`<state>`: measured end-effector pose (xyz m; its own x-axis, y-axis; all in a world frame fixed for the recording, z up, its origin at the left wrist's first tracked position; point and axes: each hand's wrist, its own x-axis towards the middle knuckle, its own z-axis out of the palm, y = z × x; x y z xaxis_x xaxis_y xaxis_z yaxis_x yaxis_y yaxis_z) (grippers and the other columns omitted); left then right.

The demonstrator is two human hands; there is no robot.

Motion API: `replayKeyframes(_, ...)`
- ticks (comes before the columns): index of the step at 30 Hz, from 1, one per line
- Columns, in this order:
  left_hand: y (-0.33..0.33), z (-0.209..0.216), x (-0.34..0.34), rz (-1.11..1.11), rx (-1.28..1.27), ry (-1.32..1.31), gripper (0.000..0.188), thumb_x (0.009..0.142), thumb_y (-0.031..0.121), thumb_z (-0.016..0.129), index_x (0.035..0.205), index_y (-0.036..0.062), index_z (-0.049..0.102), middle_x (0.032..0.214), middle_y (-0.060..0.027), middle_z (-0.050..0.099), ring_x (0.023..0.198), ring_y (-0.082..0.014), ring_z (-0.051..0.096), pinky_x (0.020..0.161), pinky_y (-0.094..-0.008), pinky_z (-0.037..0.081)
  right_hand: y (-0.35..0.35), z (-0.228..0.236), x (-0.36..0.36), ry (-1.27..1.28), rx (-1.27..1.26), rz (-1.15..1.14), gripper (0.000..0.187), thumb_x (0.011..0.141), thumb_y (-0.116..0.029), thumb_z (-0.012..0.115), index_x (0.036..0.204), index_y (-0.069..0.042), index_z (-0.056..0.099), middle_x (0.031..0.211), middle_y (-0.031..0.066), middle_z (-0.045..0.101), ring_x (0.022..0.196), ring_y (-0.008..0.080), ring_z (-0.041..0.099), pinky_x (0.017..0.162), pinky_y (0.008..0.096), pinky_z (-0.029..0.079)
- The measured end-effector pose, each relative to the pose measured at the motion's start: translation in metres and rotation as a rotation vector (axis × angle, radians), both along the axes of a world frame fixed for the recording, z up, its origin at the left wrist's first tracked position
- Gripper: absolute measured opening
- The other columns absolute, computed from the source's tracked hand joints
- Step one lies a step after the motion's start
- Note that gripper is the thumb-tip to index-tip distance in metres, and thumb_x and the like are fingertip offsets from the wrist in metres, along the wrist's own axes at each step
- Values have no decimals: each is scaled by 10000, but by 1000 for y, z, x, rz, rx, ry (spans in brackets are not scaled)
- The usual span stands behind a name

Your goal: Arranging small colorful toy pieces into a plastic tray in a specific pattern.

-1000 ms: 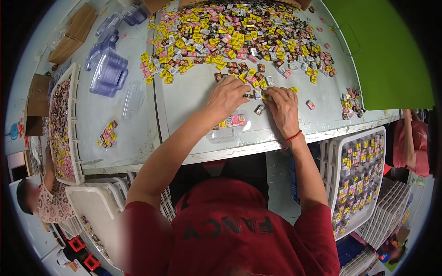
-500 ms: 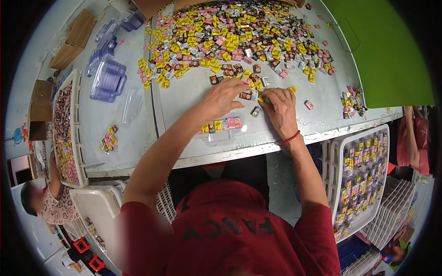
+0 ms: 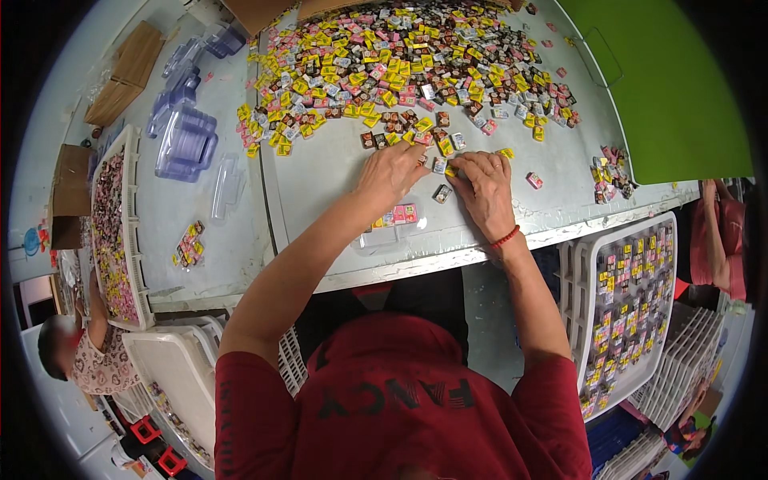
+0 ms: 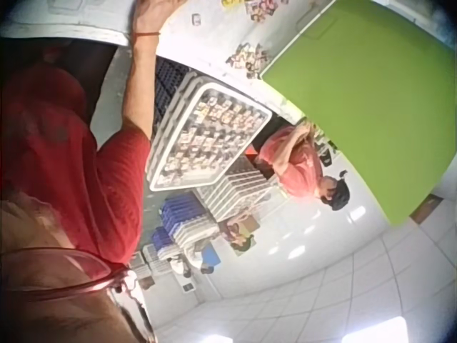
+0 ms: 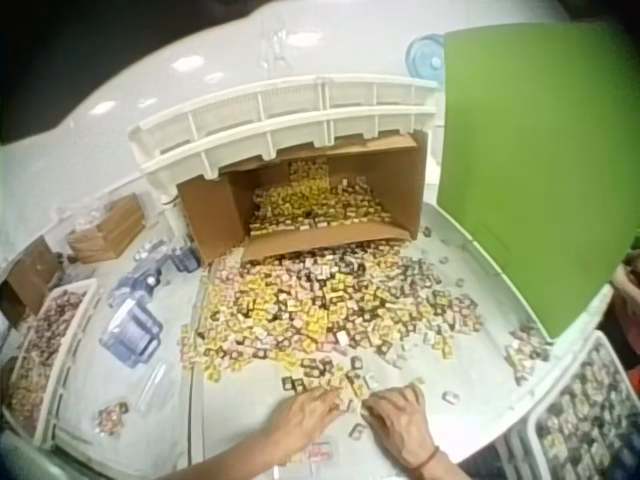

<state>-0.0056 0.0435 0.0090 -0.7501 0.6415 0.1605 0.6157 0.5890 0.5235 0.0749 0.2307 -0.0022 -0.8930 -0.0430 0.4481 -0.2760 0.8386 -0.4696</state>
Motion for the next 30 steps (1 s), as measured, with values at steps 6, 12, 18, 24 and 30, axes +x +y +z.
replayKeyframes(6, -1, 7, -20, -164, -47, -144, 334, 756, 201, 746, 1015, 18, 643, 776, -134, 622, 739, -323, 613, 689, -417, 472, 1, 3, 0, -8, 16, 5, 287, 757, -95, 731, 1036, -95, 664, 1057, 63, 635, 1041, 258, 559, 990, 431, 354)
replayKeyframes(12, -1, 8, -9, -177, 11, -67, 330, 753, 200, 742, 1012, 20, 645, 976, -132, 629, 940, -306, 598, 820, -398, 473, 1, 2, 0, 22, 6, -11, 274, 725, -74, 735, 988, -97, 665, 1017, 31, 645, 1012, 229, 565, 1005, 458, 341)
replayKeyframes(18, 3, -5, -7, -323, 149, -13, 310, 752, 197, 740, 997, 31, 648, 1050, -106, 631, 1016, -300, 581, 891, -394, 462, 4, 1, 2, -24, 17, 7, 292, 765, -99, 727, 1046, -91, 647, 1077, 62, 638, 1069, 254, 561, 1010, 445, 337)
replayKeyframes(24, 3, -6, -2, -308, 209, 115, 311, 695, 104, 763, 960, 17, 625, 932, -101, 622, 918, -304, 595, 803, -389, 490, 0, 1, 2, -15, 28, -6, 288, 767, -102, 730, 1043, -93, 648, 1070, 62, 641, 1065, 251, 564, 1006, 455, 340)
replayKeyframes(30, 1, 12, 3, -149, 173, -184, 317, 719, 58, 739, 1004, 9, 610, 922, -142, 604, 862, -344, 609, 770, -417, 499, 1, -1, 2, 2, 8, -15, 273, 770, -106, 731, 1031, -94, 651, 1063, 55, 643, 1062, 248, 565, 1004, 455, 342)
